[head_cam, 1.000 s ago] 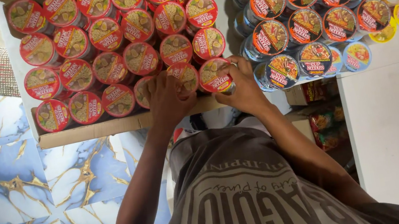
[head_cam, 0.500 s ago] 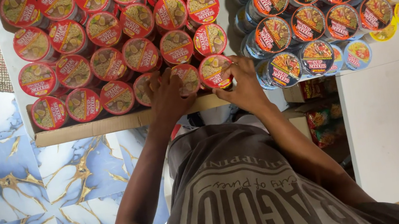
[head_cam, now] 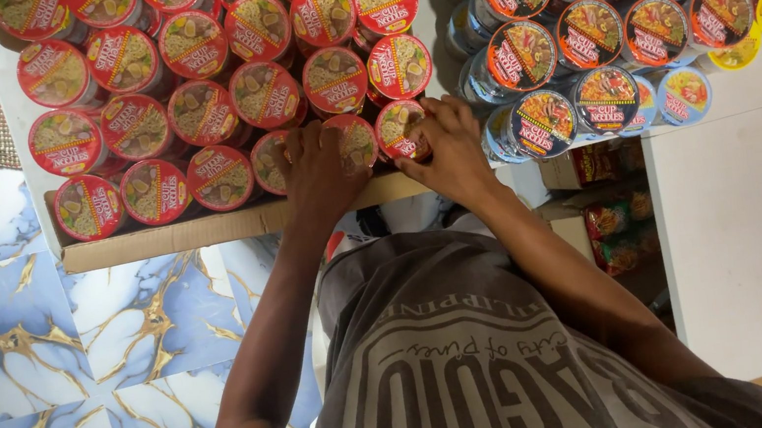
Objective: The person picks up cup noodles from a table, places them into a cardboard box, and then moves the box to a different location.
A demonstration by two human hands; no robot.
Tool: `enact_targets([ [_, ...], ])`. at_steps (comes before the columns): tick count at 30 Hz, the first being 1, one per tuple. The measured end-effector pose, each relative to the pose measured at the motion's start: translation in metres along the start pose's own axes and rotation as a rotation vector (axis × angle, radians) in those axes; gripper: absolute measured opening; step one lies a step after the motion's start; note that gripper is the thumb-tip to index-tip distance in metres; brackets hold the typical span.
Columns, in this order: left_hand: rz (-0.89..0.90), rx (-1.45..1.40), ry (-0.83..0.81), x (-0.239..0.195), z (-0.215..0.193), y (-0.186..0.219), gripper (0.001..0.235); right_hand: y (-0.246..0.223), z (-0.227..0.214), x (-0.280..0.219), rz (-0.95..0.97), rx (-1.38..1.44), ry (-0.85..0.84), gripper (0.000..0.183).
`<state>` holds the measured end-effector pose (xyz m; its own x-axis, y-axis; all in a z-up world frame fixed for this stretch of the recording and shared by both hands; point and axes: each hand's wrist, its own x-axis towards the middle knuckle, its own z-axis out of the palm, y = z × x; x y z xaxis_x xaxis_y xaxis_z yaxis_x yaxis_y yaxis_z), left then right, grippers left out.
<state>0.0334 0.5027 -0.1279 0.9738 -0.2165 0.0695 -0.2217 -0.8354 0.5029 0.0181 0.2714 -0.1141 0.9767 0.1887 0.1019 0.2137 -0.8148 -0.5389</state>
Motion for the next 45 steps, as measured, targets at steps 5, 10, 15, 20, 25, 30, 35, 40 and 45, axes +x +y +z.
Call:
enact_targets([
  [5, 0.061, 0.036, 0.05, 0.001, 0.004, 0.001, 0.072, 0.006, 0.016, 0.003, -0.045, -0.048, 0.036, 0.052],
  [10, 0.055, 0.063, 0.033, 0.0, 0.004, 0.001, 0.068, -0.003, 0.012, 0.005, -0.042, 0.003, 0.039, 0.057],
  [15, 0.061, 0.084, 0.007, 0.004, 0.004, 0.003, 0.066, -0.018, 0.009, 0.01, 0.048, -0.12, 0.066, 0.057],
  [20, 0.032, 0.056, -0.061, 0.007, 0.001, 0.004, 0.07, -0.02, 0.008, 0.009, 0.054, -0.13, 0.05, 0.059],
  [25, 0.055, 0.012, -0.041, 0.002, 0.007, -0.001, 0.075, -0.007, 0.019, 0.005, -0.03, -0.136, 0.119, 0.055],
  [30, 0.082, 0.02, -0.009, 0.001, 0.017, -0.006, 0.071, -0.013, 0.017, 0.006, 0.028, -0.125, 0.065, 0.054],
  [35, 0.075, 0.035, -0.021, 0.001, 0.018, -0.007, 0.069, -0.007, 0.026, 0.005, -0.011, -0.134, 0.114, 0.054],
  [40, 0.077, 0.009, -0.025, 0.001, 0.016, -0.005, 0.068, -0.013, 0.026, 0.004, 0.02, -0.144, 0.102, 0.053],
  [45, 0.068, -0.001, -0.045, 0.002, 0.013, -0.006, 0.07, -0.016, 0.023, 0.004, 0.011, -0.154, 0.131, 0.053],
])
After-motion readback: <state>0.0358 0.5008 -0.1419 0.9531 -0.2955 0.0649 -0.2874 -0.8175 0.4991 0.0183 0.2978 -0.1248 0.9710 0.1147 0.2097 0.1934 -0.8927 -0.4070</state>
